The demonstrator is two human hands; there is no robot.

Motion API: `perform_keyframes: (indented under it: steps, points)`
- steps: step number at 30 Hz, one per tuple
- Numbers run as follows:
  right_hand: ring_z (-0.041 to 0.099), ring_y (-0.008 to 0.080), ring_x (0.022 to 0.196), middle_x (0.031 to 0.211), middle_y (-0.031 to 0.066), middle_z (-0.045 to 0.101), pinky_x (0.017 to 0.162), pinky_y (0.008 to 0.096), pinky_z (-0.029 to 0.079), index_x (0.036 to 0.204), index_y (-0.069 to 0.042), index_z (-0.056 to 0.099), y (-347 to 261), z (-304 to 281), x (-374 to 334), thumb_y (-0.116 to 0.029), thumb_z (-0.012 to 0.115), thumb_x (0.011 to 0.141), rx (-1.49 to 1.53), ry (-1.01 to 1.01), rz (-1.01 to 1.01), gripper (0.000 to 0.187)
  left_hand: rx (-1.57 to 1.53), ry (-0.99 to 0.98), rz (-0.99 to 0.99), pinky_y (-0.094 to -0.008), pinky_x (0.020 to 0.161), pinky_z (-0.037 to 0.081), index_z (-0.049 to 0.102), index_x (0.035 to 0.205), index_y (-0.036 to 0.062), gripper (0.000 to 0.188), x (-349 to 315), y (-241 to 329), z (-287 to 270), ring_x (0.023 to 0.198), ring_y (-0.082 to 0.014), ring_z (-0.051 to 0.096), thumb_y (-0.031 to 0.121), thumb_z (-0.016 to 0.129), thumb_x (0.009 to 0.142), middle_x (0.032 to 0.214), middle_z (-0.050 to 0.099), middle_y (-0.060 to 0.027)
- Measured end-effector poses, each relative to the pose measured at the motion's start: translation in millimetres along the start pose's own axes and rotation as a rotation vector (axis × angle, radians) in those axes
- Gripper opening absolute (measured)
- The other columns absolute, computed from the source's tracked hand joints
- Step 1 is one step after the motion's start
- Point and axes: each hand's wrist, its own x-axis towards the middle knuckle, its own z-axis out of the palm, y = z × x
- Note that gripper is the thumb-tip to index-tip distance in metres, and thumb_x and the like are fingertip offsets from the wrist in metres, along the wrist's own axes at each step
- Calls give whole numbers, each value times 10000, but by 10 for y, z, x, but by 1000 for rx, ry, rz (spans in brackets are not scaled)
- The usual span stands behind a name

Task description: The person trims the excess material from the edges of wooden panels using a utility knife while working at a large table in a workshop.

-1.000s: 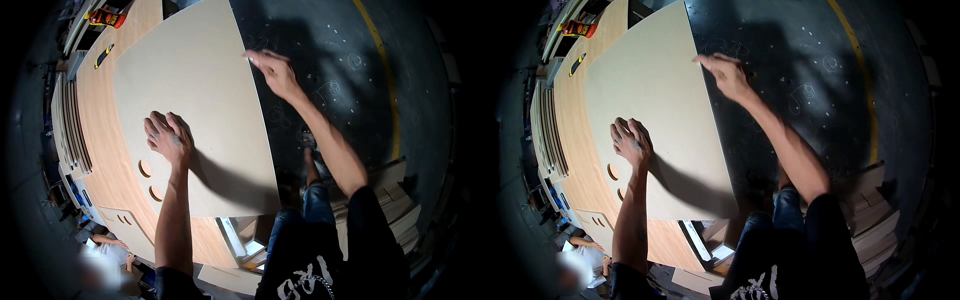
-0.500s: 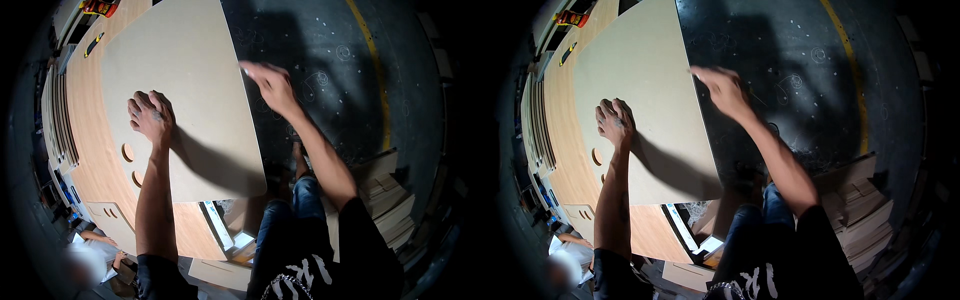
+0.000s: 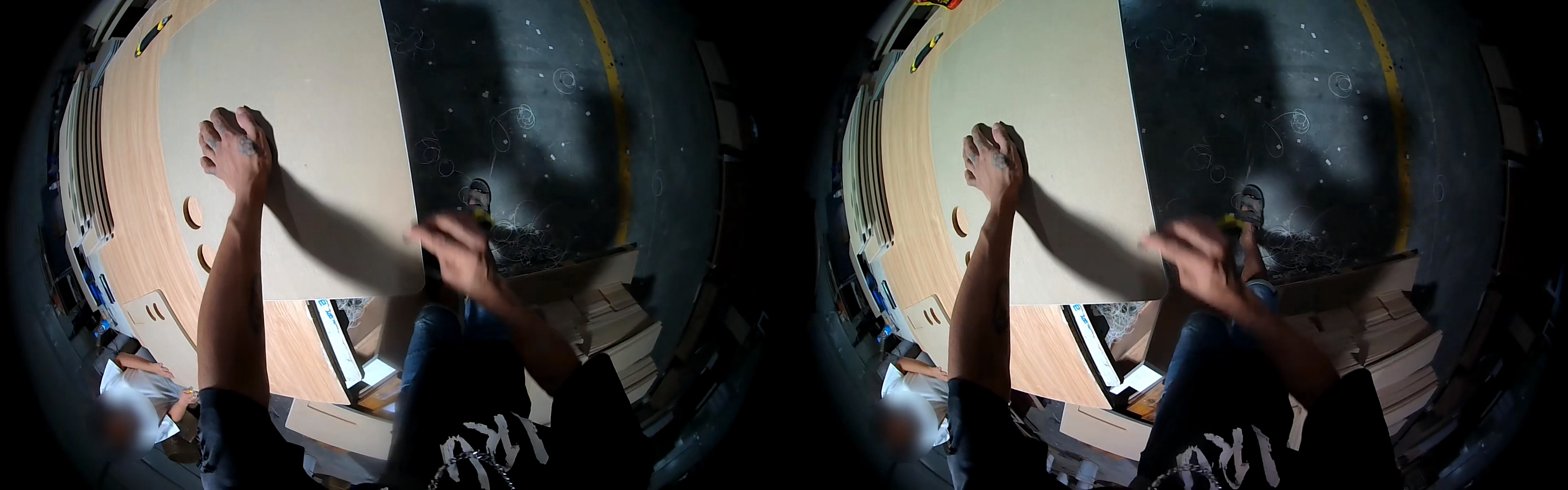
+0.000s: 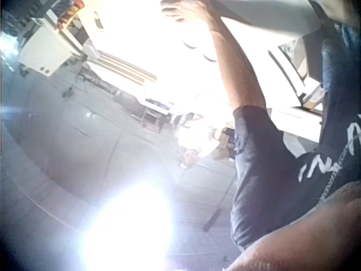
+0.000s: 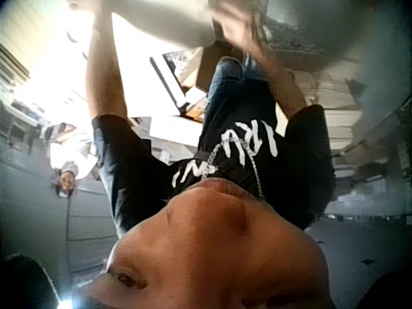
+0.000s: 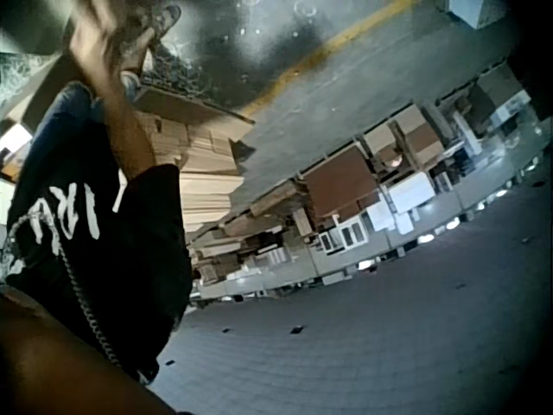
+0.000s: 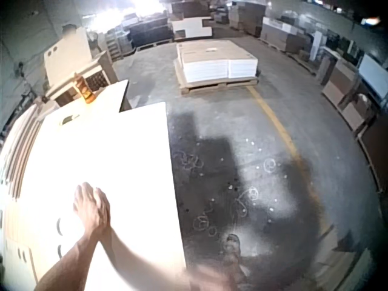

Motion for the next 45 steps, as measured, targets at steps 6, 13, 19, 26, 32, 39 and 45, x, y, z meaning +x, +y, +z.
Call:
perform_keyframes:
  steps: [6,13,19,26,32,39,45]
  points:
    - [647,241,842,941,92,652,810,405,540,1145,-118,689,-797,314,-1883,-97,623,851,82,-642,-62,302,17,62,10,-582,996,288,446,1271,52,486,3,41,28,1304,-385,352,427,409,963,1328,428,-205]
    - [672,200,832,1032,139,685,762,340,542,1267,-36,559,-570,-159,-1865,-143,543,974,306,33,869,312,-275,-65,577,-561,1137,187,390,1430,24,578,-636,247,-184,1401,-384,275,356,454,962,1517,305,-203]
    - [629,165,798,959,110,658,712,302,530,1156,-12,564,-517,-845,-1966,-76,568,944,946,619,1309,221,-94,-517,1252,-455,1205,82,243,1496,12,623,-2207,646,-836,1480,-282,122,344,386,989,1580,190,-160]
    - [615,168,744,913,92,656,657,313,520,1066,-76,574,-687,-1078,-1986,-244,533,984,1304,544,1133,191,-182,-530,1108,-436,1207,82,218,1494,-12,611,-2099,309,-1015,1480,-283,117,347,338,1015,1585,166,-168]
    - [599,156,677,890,92,654,588,281,497,1162,-102,578,-513,-1567,-1868,-309,505,996,1130,492,1065,275,-92,-376,864,-447,1195,117,181,1502,-24,630,-2252,887,-524,1468,-297,161,333,343,1010,1584,175,-163]
    - [567,138,623,800,69,627,554,276,480,1116,-100,600,286,-1871,-1417,-411,534,967,1210,450,1132,351,123,-743,677,-587,1167,28,131,1523,14,741,-1537,1252,-409,1490,-291,-8,344,476,956,1615,11,-124]
    - [471,68,492,666,-19,553,438,215,373,850,-157,574,1071,-1452,309,-300,653,917,1147,203,1311,177,193,-556,781,-759,1065,57,540,1328,116,465,-984,1109,-164,1485,-318,-23,276,543,892,1615,-10,-90]
